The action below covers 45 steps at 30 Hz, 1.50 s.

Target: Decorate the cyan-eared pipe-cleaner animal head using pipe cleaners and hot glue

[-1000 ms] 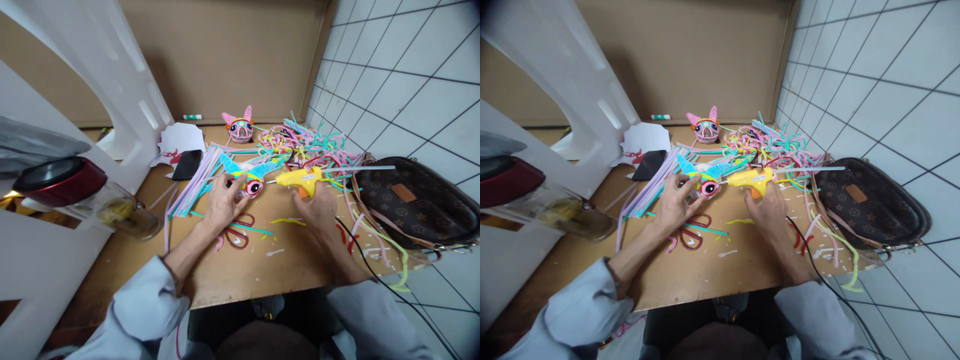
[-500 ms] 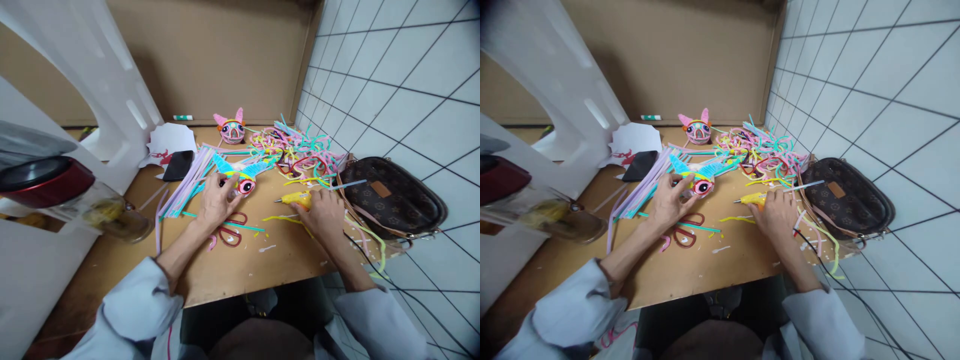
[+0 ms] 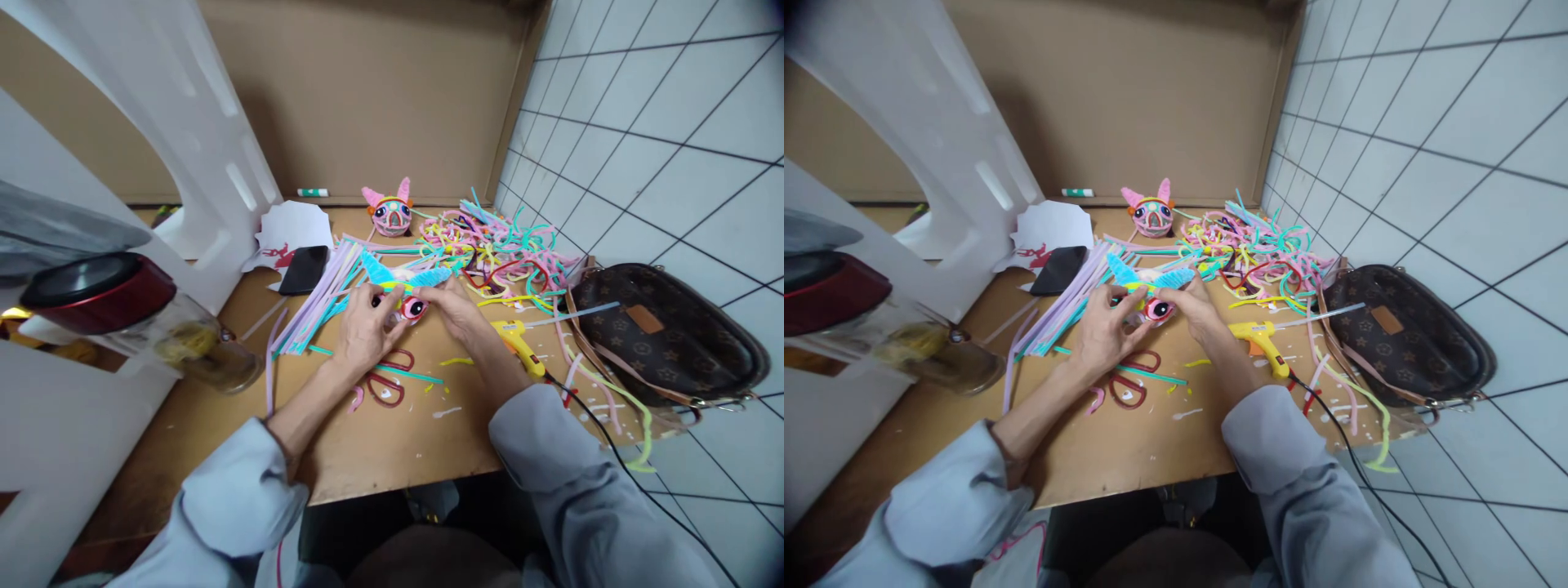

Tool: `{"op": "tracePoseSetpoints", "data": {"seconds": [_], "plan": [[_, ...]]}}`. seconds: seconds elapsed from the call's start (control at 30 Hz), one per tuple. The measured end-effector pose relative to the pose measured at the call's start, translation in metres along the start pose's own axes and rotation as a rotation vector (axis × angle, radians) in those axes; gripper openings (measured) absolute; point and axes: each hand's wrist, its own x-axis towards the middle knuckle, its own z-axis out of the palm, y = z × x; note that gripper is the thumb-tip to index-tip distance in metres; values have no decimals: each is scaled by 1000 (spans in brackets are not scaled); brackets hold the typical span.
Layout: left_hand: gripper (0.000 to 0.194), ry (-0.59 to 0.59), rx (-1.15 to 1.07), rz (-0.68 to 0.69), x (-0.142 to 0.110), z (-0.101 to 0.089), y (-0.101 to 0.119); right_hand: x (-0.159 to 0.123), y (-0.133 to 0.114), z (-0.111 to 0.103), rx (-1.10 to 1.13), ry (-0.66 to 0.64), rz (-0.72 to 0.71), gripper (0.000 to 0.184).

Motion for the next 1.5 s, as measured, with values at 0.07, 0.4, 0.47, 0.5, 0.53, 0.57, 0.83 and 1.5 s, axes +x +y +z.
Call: {"op": "tracePoseSetpoints", "data": {"seconds": [0.07,0.4,0.47,0.5,0.53,0.57,0.83,1.5], "plan": [[44,-11,-3,-2,0,0,0,1,1,0,2,-26,0,34],[41,-27,-29,-27,1,0,2,-1,0,0,-40,-31,-41,27],[42,-28,-12,-10,1,0,2,-1,2,1,-45,-3,-64,31],[42,-34,-5,-11,1,0,2,0,3,1,-48,3,-73,32],[42,-43,3,-15,1,-1,3,0,4,0,-53,6,-78,33],[43,-50,10,-18,1,-1,3,0,5,0,-59,5,-80,33],[45,-38,6,-33,0,2,3,2,8,-1,-60,17,-76,36],[40,-63,-5,-32,3,-2,6,1,4,2,-29,47,-38,36]]}}
